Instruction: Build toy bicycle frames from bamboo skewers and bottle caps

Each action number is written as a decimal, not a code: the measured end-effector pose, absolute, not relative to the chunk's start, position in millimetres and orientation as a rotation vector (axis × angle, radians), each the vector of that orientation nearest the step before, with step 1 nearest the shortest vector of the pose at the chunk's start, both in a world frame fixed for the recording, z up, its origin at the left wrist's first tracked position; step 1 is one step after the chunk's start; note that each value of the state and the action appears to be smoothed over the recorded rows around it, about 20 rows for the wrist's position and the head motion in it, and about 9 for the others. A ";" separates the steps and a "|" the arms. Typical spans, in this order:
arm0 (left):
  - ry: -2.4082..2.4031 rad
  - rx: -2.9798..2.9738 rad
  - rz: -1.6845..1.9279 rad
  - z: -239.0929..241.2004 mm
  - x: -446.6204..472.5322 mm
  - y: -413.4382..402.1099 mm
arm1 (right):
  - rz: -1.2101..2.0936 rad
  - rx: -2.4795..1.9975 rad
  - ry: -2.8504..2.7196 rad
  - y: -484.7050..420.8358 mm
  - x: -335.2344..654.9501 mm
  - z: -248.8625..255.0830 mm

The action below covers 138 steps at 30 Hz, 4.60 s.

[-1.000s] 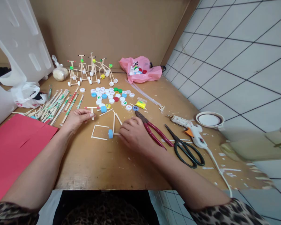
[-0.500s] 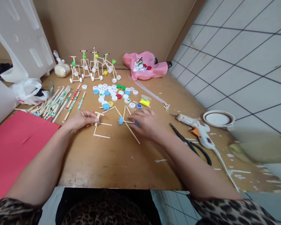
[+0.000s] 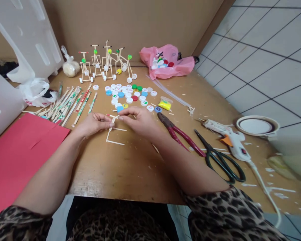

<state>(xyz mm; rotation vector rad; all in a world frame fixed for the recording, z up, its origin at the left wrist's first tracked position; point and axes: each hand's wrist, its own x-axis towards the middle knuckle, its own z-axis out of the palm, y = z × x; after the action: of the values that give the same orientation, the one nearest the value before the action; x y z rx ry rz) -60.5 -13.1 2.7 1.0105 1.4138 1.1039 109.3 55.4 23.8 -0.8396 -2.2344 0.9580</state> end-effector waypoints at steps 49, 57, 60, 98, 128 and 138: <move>1.452 1.117 1.030 -9.5 -50.9 -9.5 | 0.631 -0.618 -2.462 55.2 115.6 4.5; 1.432 1.106 1.035 -13.4 -49.5 -8.8 | 0.568 -0.599 -2.499 56.1 115.7 0.6; 1.430 1.108 1.024 -13.5 -49.0 -9.0 | 0.542 -0.590 -2.512 56.7 116.5 -0.9; 1.538 1.185 0.851 -7.0 -48.7 -11.2 | 0.331 -0.596 -2.578 54.5 117.6 0.1; 1.540 1.178 0.844 -1.9 -46.8 -12.3 | 0.351 -0.628 -2.622 50.6 117.9 4.6; 1.517 1.169 0.857 -4.6 -47.9 -11.0 | 0.384 -0.634 -2.605 51.0 117.6 3.0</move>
<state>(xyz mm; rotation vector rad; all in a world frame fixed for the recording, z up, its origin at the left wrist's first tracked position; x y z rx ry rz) -47.9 -11.0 -4.6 1.1691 1.5170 0.8565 117.6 51.0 3.0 -0.6335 -2.6052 0.3841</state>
